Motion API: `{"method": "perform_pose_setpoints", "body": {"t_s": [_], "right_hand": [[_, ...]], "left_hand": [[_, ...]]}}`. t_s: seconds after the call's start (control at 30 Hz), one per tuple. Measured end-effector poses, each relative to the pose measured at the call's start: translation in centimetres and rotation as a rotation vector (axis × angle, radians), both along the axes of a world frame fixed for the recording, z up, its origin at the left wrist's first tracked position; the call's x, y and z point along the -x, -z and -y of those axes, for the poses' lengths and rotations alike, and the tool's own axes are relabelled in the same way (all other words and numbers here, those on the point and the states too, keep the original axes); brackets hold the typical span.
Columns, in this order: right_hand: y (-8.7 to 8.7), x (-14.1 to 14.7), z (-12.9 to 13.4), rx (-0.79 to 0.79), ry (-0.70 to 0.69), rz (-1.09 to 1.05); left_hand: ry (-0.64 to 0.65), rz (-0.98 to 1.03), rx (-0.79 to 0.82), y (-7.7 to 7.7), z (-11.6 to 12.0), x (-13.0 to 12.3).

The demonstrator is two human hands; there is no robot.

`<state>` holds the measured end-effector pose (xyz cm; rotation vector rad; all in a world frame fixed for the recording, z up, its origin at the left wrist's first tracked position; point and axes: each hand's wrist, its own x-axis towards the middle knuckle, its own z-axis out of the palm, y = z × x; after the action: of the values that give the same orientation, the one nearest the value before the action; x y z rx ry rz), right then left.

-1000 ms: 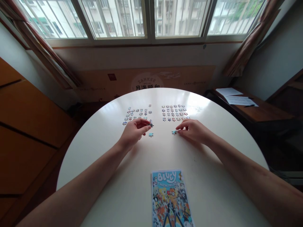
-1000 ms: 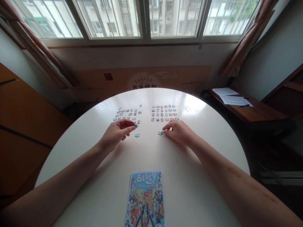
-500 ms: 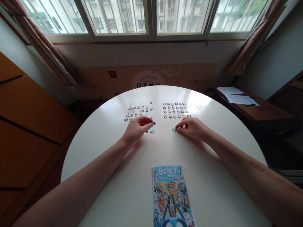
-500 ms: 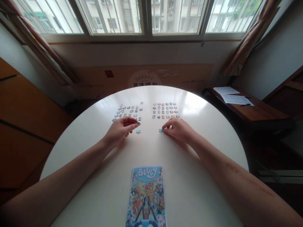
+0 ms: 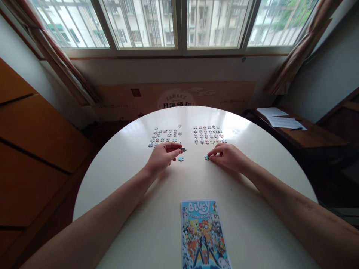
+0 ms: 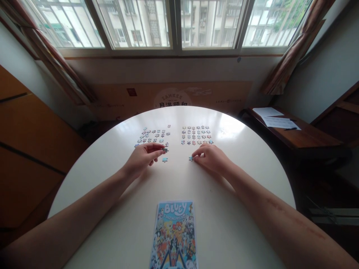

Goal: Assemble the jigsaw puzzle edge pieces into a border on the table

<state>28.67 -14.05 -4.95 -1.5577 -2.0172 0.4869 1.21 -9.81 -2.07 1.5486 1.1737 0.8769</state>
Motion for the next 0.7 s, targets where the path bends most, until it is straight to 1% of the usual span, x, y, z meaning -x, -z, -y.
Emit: {"method": "perform_pose_setpoints", "body": {"t_s": [0.23,0.37,0.43,0.53,0.7], "right_hand": [[-0.1,-0.1,-0.1,-0.011,0.026,-0.033],[-0.6,-0.1,-0.2,-0.093,0.155,-0.187],[-0.8,0.1,-0.1,-0.112,0.197,-0.284],[-1.0,0.5,0.2,-0.116,0.19,-0.363],[-1.0,0.9,0.5,-0.12,0.138,-0.376]], "left_hand": [[0.03,-0.016,0.023,0.0,0.2,0.0],[0.026,0.003,0.028,-0.2,0.2,0.0],[0.035,0.013,0.034,-0.2,0.3,-0.1],[0.058,0.013,0.044,-0.2,0.5,-0.2],[0.096,0.011,0.001,-0.2,1.2,-0.8]]}}
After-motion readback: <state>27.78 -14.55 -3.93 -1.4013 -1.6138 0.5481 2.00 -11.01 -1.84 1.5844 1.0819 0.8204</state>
